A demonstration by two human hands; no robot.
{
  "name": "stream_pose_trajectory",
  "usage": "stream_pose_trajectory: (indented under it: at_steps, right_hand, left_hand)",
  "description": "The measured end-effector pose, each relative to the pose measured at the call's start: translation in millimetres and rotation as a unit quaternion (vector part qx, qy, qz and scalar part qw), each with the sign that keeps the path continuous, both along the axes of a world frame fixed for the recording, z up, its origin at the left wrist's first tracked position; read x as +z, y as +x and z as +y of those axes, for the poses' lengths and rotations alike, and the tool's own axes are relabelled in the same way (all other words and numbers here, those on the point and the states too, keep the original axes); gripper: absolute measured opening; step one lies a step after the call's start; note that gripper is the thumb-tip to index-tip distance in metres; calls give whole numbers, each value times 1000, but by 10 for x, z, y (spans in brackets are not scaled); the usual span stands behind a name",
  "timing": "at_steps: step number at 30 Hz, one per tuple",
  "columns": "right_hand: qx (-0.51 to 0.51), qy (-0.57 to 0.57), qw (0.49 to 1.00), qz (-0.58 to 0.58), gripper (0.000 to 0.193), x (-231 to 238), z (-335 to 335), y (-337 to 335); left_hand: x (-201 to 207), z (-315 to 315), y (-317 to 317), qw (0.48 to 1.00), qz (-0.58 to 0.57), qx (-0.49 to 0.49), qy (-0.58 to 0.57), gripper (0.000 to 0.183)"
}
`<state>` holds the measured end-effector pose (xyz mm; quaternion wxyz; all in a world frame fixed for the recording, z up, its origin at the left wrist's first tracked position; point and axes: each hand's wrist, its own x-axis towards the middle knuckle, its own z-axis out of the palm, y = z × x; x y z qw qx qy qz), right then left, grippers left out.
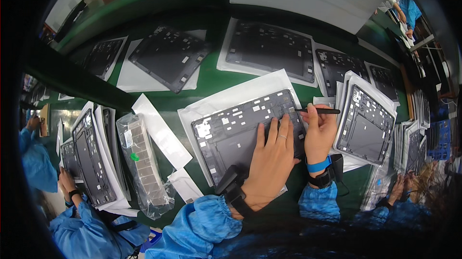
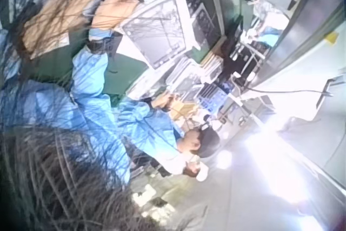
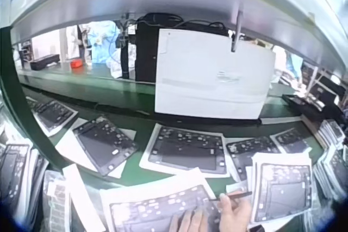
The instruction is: Assembling and inspecting tablet computer components on a factory production line.
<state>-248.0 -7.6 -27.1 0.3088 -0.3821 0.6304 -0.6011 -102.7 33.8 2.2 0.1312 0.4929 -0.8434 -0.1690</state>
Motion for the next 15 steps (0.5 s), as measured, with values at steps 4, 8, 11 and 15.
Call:
stream_pose_trajectory:
  at_steps: [4, 8, 11, 15]
  right_hand:
    - [-14, 34, 999, 20, 18, 38, 11, 60]
    - [-11, -6, 998, 68, 15, 9, -2, 63]
    - [-6, 0, 996, 83, 15, 7, -7, 92]
    - [-19, -4, 997, 76, 15, -21, -6, 73]
  left_hand:
    - [16, -69, -38, 999, -20, -2, 30, 93]
    - [-1, -58, -52, 1000, -14, 7, 1, 94]
    - [17, -52, -31, 999, -16, 21, -23, 94]
    - [3, -65, -35, 999, -10, 3, 35, 93]
